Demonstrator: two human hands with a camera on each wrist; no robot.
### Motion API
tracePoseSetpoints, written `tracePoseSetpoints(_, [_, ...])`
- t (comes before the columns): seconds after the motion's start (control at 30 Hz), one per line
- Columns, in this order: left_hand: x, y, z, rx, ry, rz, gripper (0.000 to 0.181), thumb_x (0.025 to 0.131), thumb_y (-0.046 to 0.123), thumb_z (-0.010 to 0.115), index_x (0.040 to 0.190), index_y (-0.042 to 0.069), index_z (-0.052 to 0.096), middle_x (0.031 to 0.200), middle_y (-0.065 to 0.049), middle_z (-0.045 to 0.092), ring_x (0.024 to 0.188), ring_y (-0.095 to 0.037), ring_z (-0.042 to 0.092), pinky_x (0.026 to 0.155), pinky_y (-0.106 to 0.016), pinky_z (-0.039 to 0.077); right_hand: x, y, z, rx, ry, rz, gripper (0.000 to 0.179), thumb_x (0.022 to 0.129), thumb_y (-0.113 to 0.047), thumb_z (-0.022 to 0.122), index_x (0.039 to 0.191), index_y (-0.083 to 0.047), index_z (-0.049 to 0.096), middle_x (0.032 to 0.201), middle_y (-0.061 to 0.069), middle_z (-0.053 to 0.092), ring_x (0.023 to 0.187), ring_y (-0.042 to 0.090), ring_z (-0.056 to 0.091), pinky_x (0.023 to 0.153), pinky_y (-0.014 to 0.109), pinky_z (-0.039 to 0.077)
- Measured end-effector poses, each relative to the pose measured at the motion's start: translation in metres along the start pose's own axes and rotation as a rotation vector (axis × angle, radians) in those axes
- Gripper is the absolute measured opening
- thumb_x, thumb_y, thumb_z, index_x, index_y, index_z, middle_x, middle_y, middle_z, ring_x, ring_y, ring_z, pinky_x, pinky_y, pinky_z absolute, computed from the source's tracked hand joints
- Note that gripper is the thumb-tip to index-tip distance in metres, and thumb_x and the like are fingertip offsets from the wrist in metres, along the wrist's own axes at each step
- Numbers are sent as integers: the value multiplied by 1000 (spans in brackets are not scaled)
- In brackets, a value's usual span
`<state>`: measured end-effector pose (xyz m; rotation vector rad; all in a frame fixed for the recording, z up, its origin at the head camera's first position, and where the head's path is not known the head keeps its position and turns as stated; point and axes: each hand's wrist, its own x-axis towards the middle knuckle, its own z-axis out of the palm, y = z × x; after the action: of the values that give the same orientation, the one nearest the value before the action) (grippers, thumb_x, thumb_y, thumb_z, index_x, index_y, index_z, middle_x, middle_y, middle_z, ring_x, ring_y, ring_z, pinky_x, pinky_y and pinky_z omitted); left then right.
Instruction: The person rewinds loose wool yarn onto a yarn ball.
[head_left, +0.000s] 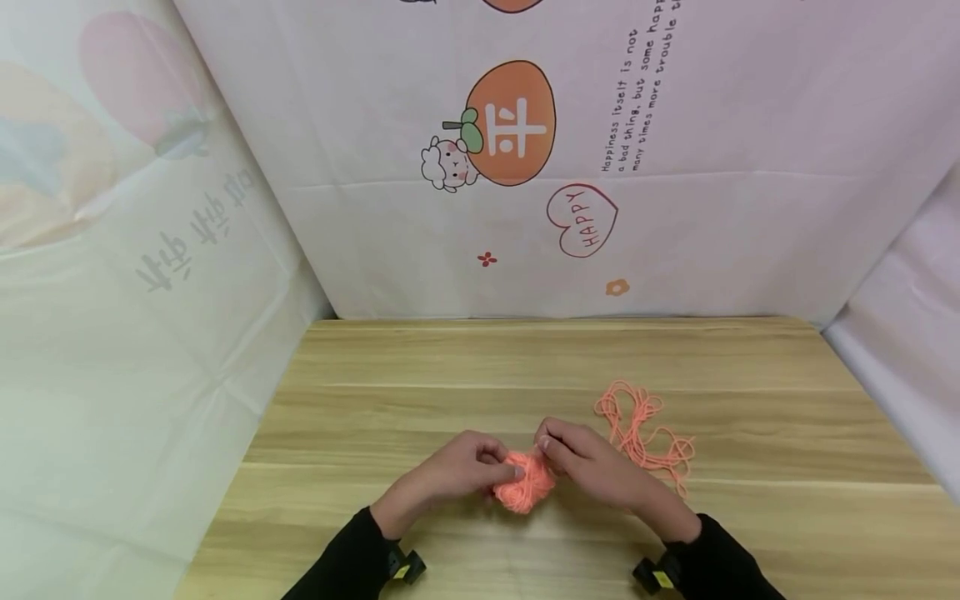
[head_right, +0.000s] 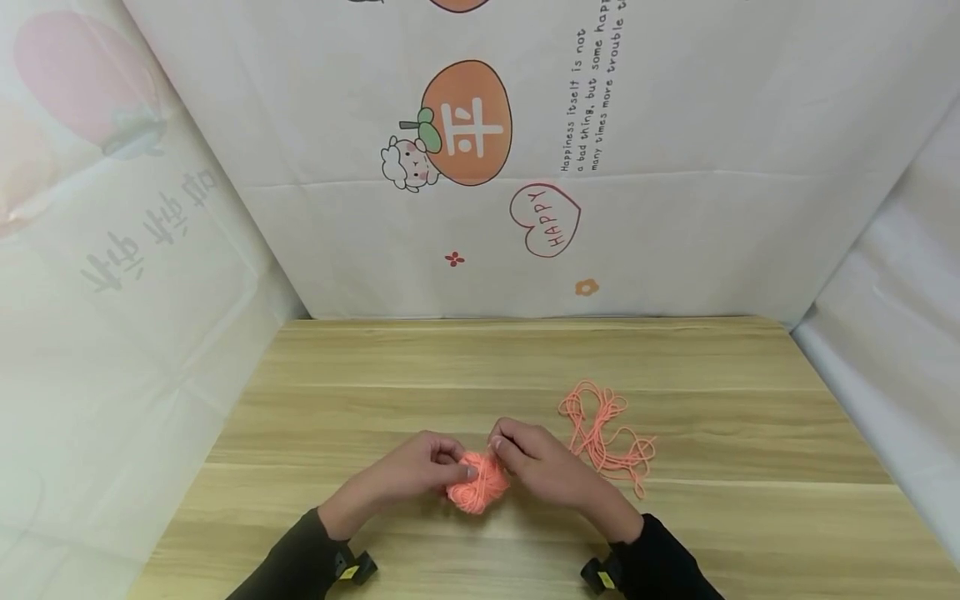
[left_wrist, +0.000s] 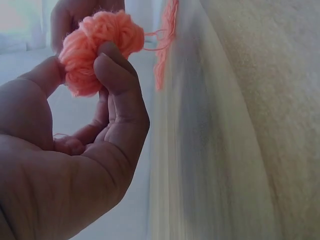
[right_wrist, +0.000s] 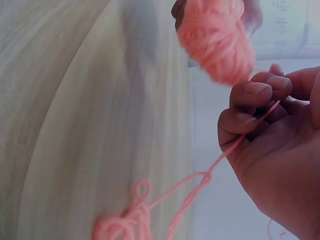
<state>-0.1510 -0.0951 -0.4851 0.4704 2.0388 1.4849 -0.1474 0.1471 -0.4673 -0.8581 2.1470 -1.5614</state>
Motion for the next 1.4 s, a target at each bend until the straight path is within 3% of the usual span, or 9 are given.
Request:
tracePoseSetpoints(0.23, [3, -5, -1, -24, 84, -51, 26, 86, 36, 72, 91, 10, 70, 74, -5, 70, 64, -23, 66, 58, -33, 54, -6, -12, 7, -60, 4, -41, 27, 108, -26, 37, 96, -12, 56, 65, 0, 43, 53, 11, 36, 48, 25, 37])
tracePoseSetpoints(0.43, [3, -2, -7, -29, 153, -41, 28, 87, 36, 71, 94, 9, 69, 76, -5, 70, 69, -24, 67, 66, -40, 56, -11, -16, 12, -38, 1, -47, 25, 108, -24, 36, 91, -17, 52, 64, -1, 43, 53, 11, 36, 49, 25, 38])
tracePoseSetpoints(0.6, [6, -1, -9, -117, 194, -29, 26, 88, 29, 71, 96, 5, 65, 79, -7, 69, 70, -18, 64, 69, -43, 57, -16, -17, 16, -47, -1, -81, 23, 108, -18, 36, 95, -16, 54, 64, -1, 43, 54, 8, 38, 49, 24, 38])
tracePoseSetpoints(0.87, [8, 0, -14, -249, 228, 4, 27, 89, 25, 71, 102, 2, 63, 87, -9, 68, 77, -19, 66, 78, -52, 54, -24, -15, 21, -21, -25, -68, 24, 108, -11, 34, 96, -12, 55, 63, 3, 43, 54, 6, 36, 49, 22, 35])
tracePoseSetpoints(1.13, [5, 9, -20, -351, 198, 56, 35, 93, 31, 66, 110, 0, 61, 96, -10, 67, 83, -18, 64, 84, -57, 49, -24, -2, 26, 1, -41, 0, 28, 109, -21, 33, 98, -8, 55, 66, 5, 45, 57, 9, 40, 51, 24, 39])
tracePoseSetpoints(1.4, [2, 13, -20, -415, 101, 151, 30, 96, 25, 62, 109, -1, 58, 100, -12, 65, 87, -19, 63, 84, -51, 51, -19, 5, 30, 9, -64, -1, 33, 109, -23, 33, 96, -2, 55, 66, 2, 42, 55, 10, 38, 51, 24, 38])
